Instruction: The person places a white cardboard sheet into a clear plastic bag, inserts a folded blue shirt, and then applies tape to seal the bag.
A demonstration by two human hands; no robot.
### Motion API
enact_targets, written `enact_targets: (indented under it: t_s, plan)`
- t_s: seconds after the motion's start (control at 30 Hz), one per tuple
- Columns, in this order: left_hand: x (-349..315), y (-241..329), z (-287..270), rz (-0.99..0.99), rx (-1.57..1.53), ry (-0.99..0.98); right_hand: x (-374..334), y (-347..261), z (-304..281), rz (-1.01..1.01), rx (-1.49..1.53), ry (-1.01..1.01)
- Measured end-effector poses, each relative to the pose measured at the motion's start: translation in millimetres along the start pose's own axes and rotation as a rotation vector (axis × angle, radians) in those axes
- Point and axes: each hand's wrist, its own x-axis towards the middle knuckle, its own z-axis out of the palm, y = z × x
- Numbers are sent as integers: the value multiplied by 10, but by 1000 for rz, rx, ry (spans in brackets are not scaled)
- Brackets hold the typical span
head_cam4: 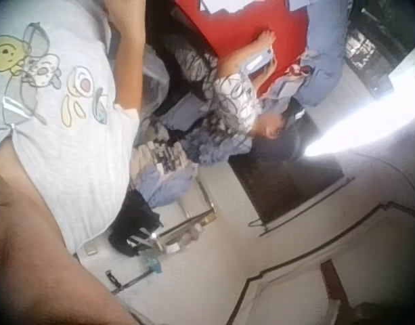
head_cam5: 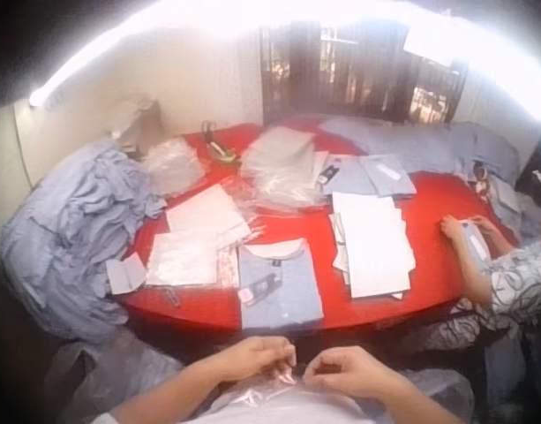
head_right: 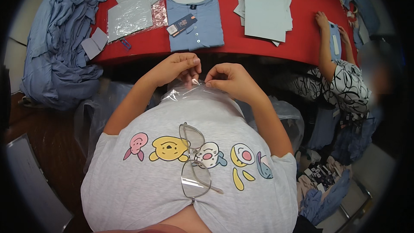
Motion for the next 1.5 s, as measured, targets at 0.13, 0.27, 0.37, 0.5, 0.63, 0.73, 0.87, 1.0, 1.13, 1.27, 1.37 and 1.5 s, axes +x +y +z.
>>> enact_targets:
  t_s: [0.13,0.27,0.37,0.5,0.63,0.73,0.87,1.0,1.13,1.27,1.37,1.5]
  plan:
    - [8,-367,-106,43,-84,-81,105,311,99,-338,11,15]
    - [45,-532,-70,-3,-248,-30,271,124,319,71,106,29]
    - [18,-507,-143,-73,-420,109,463,138,332,194,-71,5]
    - [-125,-488,-257,-71,-490,282,605,256,321,181,-179,-151]
    - [-225,-464,-349,-52,-491,257,676,122,208,153,-101,-262]
    - [-150,-535,-411,18,-352,187,710,98,216,79,11,-292]
    - [75,-365,-366,13,-159,-58,672,-39,273,154,136,-279]
    - [270,-556,-343,-214,78,-295,615,-151,306,201,45,-147]
    - [241,-684,-356,-105,430,-202,390,-209,412,-207,-240,74]
    - [279,-650,-331,-113,389,-386,180,-156,424,-423,-353,163]
    - [283,-713,-280,-95,523,-355,-37,-250,278,-489,-55,267]
    - [250,-658,-251,27,693,-354,-113,-368,89,-412,-166,173]
